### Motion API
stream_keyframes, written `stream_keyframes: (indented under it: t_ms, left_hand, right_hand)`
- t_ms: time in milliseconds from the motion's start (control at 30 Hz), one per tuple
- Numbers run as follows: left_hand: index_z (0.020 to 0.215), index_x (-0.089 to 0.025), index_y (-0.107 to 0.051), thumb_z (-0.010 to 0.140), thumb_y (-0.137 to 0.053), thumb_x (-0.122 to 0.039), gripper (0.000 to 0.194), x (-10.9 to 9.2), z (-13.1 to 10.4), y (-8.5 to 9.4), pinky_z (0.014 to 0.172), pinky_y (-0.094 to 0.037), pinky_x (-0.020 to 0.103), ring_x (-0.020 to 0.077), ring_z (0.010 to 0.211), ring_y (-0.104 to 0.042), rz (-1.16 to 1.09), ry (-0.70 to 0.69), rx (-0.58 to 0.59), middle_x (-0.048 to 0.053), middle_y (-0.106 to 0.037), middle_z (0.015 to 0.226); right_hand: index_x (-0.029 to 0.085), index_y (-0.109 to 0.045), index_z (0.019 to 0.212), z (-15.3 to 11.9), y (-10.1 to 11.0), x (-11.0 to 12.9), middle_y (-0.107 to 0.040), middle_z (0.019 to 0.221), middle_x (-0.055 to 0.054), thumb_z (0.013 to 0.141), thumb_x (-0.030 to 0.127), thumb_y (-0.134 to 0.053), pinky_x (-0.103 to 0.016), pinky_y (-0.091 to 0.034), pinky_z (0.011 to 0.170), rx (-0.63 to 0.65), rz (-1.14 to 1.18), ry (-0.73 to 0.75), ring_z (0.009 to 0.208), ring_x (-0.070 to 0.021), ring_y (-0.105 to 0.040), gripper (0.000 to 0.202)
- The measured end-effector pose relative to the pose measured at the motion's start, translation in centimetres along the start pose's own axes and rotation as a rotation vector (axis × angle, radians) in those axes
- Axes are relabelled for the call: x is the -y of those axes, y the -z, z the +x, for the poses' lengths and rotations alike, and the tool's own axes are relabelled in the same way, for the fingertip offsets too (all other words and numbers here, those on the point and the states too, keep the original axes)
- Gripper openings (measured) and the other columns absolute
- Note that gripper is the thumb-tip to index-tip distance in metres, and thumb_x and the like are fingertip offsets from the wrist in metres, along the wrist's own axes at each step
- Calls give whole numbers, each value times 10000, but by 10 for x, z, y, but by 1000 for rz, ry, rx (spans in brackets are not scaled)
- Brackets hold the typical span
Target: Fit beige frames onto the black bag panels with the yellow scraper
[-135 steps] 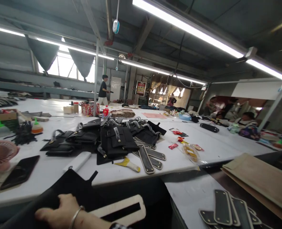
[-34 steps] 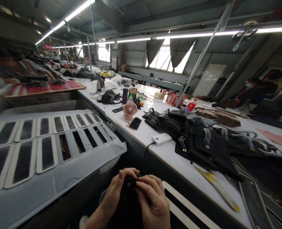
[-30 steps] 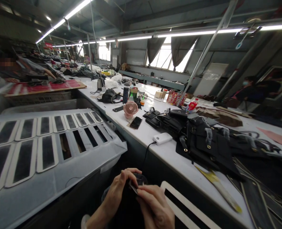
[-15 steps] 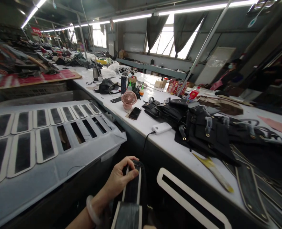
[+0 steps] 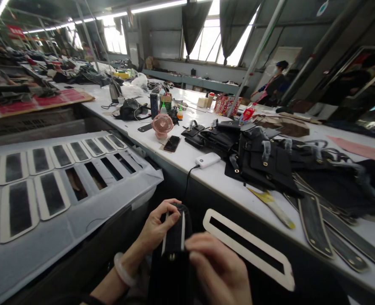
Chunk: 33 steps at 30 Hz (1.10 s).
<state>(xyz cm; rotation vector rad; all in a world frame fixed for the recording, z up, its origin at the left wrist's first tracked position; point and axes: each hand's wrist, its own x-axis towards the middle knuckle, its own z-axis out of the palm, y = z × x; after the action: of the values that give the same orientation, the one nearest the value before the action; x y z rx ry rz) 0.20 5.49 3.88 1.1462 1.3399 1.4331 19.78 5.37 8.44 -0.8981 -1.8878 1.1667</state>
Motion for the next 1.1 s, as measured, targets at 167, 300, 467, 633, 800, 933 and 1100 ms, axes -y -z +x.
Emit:
stream_keyframes:
  t_ms: [167,300,467,633,800,933,1100]
  left_hand:
    - [859,-164,-665,929,-212,-627,652,1,-6,7,850,-475,342,245,985,-595,-240,108,2,98,-534,1302]
    - [1189,-192,-594,876,-302,-699,664,-3,-8,8,795,-494,329,253,949,-604,-368,223,33,103,-645,1121]
    - [1228,-197,-562,911,-436,-562,500,-8,-6,4,690,-480,261,196,794,-615,-252,212,14,68,-685,962]
    - [1261,-203,-533,913,-443,-558,505,-4,-7,11,717,-487,273,207,837,-623,-264,260,56,73,-677,984]
    - [1224,-220,-564,919,-478,-505,426,3,-7,15,792,-478,271,207,917,-607,-153,209,15,66,-667,1050]
    - [1085,-231,-615,922,-492,-470,314,6,-7,12,852,-464,269,208,1008,-582,-91,147,-60,47,-601,1216]
    - [990,-244,-583,906,-536,-442,220,8,-7,12,902,-443,265,200,1059,-570,-76,85,-152,24,-609,1186]
  right_hand:
    - [211,-672,875,25,-14,-34,-611,813,-18,816,351,-608,-271,-466,678,-34,105,-226,739,-169,-565,165]
    - [208,-605,767,7,-30,-46,-571,743,14,761,275,-635,-241,-441,648,-30,78,-330,701,-152,-543,74]
    - [214,-578,781,-4,-51,-48,-560,692,20,729,259,-649,-234,-439,605,-182,23,-328,653,-153,-543,98]
    - [219,-496,634,-7,-64,-52,-472,583,38,744,273,-645,-234,-350,501,-231,-95,-227,532,-127,-471,193]
    - [219,-378,611,-10,-70,-58,-404,577,40,842,349,-511,-245,-298,507,-233,-40,-183,529,-121,-410,297]
    - [219,-396,630,-7,-70,-64,-400,579,42,848,377,-509,-238,-307,517,-133,-1,-315,547,-125,-414,291]
    - [215,-432,624,-2,-71,-63,-453,574,33,821,386,-542,-237,-320,526,-102,31,-380,555,-131,-439,283]
